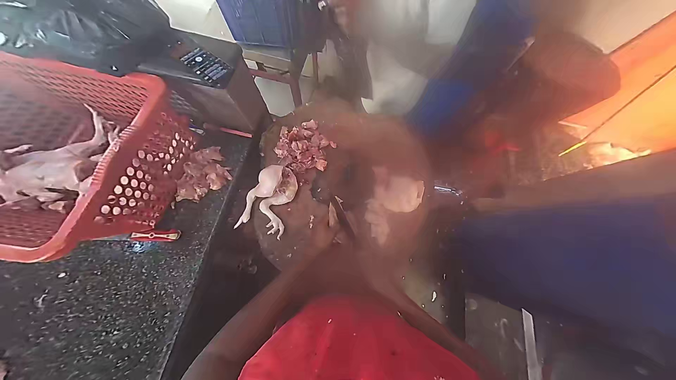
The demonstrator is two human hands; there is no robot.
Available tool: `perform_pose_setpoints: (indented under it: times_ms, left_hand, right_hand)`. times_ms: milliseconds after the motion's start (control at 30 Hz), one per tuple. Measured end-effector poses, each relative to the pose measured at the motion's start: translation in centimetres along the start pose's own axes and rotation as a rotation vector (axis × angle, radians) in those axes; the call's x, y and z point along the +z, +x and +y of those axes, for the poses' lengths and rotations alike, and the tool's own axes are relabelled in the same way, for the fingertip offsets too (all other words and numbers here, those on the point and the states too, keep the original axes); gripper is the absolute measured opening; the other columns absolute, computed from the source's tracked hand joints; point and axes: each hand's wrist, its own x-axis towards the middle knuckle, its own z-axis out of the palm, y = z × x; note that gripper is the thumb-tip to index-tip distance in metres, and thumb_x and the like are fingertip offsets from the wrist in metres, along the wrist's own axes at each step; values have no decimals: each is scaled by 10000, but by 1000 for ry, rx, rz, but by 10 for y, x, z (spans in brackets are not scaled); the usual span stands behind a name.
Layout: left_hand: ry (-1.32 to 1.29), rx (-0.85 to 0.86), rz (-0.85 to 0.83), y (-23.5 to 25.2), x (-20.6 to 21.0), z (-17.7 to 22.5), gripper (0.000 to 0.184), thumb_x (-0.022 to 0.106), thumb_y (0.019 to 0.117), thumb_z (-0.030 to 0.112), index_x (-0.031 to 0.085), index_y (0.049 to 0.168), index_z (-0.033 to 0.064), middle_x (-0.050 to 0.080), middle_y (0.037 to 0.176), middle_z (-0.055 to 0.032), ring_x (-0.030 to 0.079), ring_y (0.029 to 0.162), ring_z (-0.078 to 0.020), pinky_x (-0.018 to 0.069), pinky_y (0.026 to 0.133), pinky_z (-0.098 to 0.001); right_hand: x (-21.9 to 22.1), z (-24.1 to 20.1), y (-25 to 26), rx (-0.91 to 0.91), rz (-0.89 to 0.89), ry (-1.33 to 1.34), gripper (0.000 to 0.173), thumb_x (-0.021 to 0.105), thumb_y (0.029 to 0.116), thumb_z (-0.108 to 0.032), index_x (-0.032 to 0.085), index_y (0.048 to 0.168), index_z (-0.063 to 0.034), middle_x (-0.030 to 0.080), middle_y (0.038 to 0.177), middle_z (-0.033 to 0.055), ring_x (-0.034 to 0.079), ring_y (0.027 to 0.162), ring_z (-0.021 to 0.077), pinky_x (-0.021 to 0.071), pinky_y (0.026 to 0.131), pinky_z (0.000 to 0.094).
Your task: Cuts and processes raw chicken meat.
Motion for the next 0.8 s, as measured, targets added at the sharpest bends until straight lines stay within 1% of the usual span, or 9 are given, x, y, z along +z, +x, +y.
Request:
perform_pose_setpoints:
  times_ms: [133, 200, 300, 400, 500, 533, 600, 700, 800]
  left_hand:
    - [-44, 33, -22, 3, -6, -4, 469, 642, 986, 258, 569, 1385, 23, 684, 1209, -188, 686, 1085, -263, 546, 982, -492]
    - [-64, 51, -27, 2, -4, -9, 493, 658, 987, 284, 561, 1393, 22, 682, 1225, -183, 693, 1088, -254, 559, 984, -481]
    - [-99, 29, -5, 2, 0, -14, 504, 667, 982, 292, 560, 1380, 1, 689, 1214, -189, 703, 1073, -255, 570, 972, -475]
    - [-124, -30, -6, -1, 1, -9, 480, 659, 987, 261, 560, 1378, -1, 686, 1205, -202, 713, 1036, -269, 590, 929, -478]
    - [-167, -33, -7, -8, 1, -1, 441, 664, 974, 209, 566, 1347, -4, 694, 1143, -181, 721, 945, -238, 612, 845, -438]
    - [-168, -17, -9, -11, 0, 0, 440, 672, 970, 210, 568, 1333, -15, 696, 1132, -183, 719, 945, -240, 610, 848, -439]
    - [-114, -18, -7, -14, -3, -6, 501, 687, 952, 222, 541, 1366, -21, 685, 1149, -198, 716, 956, -260, 607, 858, -464]
    - [-133, -21, -3, -31, -7, -25, 546, 684, 951, 212, 493, 1396, -40, 684, 1111, -199, 724, 895, -240, 620, 816, -438]
    - [-207, -108, 32, -41, -8, -31, 479, 649, 984, 186, 510, 1380, -47, 678, 1162, -210, 717, 975, -252, 607, 879, -440]
  right_hand:
    - [0, -27, 25, -86, 117, 16, 542, 283, 1121, -429, 602, 1266, -16, 662, 967, 159, 661, 884, 279, 550, 851, 490]
    - [-19, -48, 12, -144, 135, 54, 523, 302, 1122, -381, 567, 1349, 9, 669, 983, 168, 665, 883, 274, 559, 862, 475]
    - [-43, -82, -14, -482, 262, 223, 681, 267, 1059, -612, 597, 1132, -21, 510, 708, -10, 502, 583, 92, 489, 569, 296]
    - [-46, -105, -27, -808, 344, 301, 785, 253, 980, -762, 593, 1024, -56, 483, 706, -68, 472, 593, -16, 459, 557, 193]
    - [-24, -64, -4, -527, 276, -69, 622, 295, 1083, -486, 630, 1222, 20, 684, 920, 142, 679, 819, 210, 582, 768, 402]
    - [-20, -50, 10, -323, 145, -139, 569, 310, 1103, -436, 602, 1310, 5, 692, 1088, 192, 687, 1006, 291, 555, 919, 486]
    - [-17, -36, 29, -99, 37, -162, 567, 300, 1117, -438, 598, 1324, -3, 670, 1174, 219, 660, 1102, 332, 512, 997, 536]
    - [-29, -55, 13, -41, 56, -116, 537, 307, 1125, -400, 557, 1362, 12, 666, 1143, 228, 662, 1063, 334, 510, 976, 525]
    - [-45, -73, -11, -242, 201, -1, 519, 320, 1103, -402, 565, 1310, 6, 636, 876, 116, 636, 758, 214, 558, 742, 419]
